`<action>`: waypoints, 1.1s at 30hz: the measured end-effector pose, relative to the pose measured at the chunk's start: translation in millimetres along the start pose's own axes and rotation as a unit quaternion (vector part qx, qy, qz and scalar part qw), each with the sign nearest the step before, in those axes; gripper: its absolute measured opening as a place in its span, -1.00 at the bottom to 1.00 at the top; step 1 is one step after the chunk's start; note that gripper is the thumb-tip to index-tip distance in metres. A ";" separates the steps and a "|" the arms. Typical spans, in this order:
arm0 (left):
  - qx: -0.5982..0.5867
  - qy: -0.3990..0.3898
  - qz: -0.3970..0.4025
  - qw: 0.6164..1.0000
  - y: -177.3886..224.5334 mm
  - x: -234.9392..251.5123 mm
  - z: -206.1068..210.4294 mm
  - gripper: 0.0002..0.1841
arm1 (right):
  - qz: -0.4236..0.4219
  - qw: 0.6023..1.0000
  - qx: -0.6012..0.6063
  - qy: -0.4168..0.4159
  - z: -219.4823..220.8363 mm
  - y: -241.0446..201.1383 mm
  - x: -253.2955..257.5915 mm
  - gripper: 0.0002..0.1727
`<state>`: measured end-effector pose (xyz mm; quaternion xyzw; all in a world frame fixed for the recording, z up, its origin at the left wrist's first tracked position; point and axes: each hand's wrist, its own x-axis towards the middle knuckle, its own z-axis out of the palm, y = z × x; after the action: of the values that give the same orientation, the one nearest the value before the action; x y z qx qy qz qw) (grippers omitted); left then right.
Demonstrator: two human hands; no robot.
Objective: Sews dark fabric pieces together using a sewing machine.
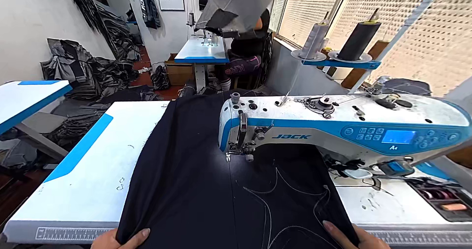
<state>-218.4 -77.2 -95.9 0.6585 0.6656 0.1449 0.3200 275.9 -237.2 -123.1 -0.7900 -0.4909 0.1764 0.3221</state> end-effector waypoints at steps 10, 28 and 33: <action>0.037 0.047 0.018 0.998 21.9 70.7 12.9 -0.48 | -0.092 0.982 -0.118 0.119 23.4 1.9 81.9 -0.32; 0.131 0.057 -0.024 0.990 93.5 167.7 4.4 -0.41 | -0.096 0.920 -0.310 0.222 67.0 -28.0 180.7 -0.53; 0.198 0.271 0.208 0.919 91.8 127.1 37.7 -0.21 | -0.158 0.944 -0.238 0.167 62.3 -65.0 137.6 -0.43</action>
<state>-114.1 45.6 -97.7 0.7677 0.5897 0.2462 -0.0466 258.5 -73.8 -119.1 -0.7738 -0.5764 -0.1336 0.2261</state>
